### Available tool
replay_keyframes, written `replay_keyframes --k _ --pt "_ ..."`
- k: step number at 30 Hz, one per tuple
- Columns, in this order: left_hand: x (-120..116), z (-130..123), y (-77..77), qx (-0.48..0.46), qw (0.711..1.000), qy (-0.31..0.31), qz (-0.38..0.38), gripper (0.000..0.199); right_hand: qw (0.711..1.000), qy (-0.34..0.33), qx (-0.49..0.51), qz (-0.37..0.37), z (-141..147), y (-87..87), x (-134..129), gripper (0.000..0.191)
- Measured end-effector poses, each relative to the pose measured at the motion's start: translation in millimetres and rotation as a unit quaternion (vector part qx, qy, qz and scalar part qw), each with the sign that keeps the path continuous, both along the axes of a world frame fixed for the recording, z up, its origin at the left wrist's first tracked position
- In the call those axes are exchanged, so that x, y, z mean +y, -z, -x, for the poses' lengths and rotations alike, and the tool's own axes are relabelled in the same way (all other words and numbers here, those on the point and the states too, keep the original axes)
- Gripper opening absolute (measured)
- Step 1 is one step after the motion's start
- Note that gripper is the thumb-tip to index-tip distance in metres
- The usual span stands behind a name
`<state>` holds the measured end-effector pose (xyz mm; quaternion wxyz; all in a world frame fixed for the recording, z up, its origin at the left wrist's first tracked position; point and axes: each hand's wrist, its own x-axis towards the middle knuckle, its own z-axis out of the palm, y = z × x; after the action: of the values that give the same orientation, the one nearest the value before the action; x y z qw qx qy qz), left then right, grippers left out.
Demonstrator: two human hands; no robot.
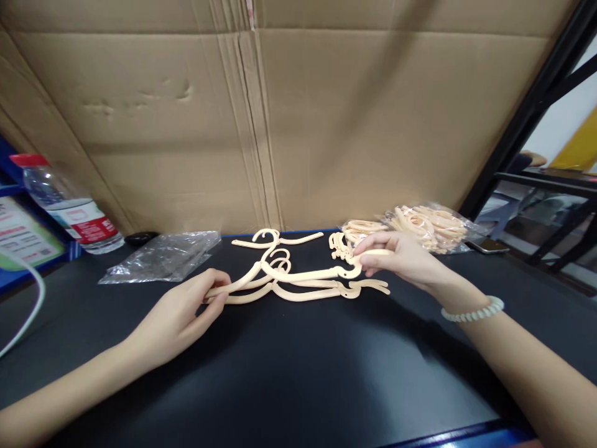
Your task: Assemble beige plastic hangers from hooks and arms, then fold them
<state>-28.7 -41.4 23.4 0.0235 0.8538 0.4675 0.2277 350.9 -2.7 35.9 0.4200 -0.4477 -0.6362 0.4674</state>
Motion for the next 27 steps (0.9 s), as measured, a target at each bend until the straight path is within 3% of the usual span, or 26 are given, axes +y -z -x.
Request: replay_keyframes --k 4,9,14,19,27 --pt "0 1 -8.3 0.083 0.996 0.027 0.027 0.012 0.987 -0.094 -0.134 -0.005 -4 -5.1 2 0.026" --pt "-1 -1 -14.4 0.164 0.983 0.086 -0.016 0.014 0.953 -0.174 -0.248 -0.019 -9 -6.6 4 0.029" --pt "-1 -1 -10.6 0.224 0.965 0.118 -0.062 0.015 0.934 -0.172 -0.311 -0.043 -8 -3.7 5 0.032" --pt "-1 -1 -9.6 0.251 0.959 0.107 -0.075 0.017 0.927 -0.167 -0.327 -0.077 -7 0.8 6 0.034" --pt "-1 -2 -11.9 0.229 0.967 0.095 -0.052 0.017 0.919 -0.170 -0.337 -0.111 -4 4.2 4 0.031"
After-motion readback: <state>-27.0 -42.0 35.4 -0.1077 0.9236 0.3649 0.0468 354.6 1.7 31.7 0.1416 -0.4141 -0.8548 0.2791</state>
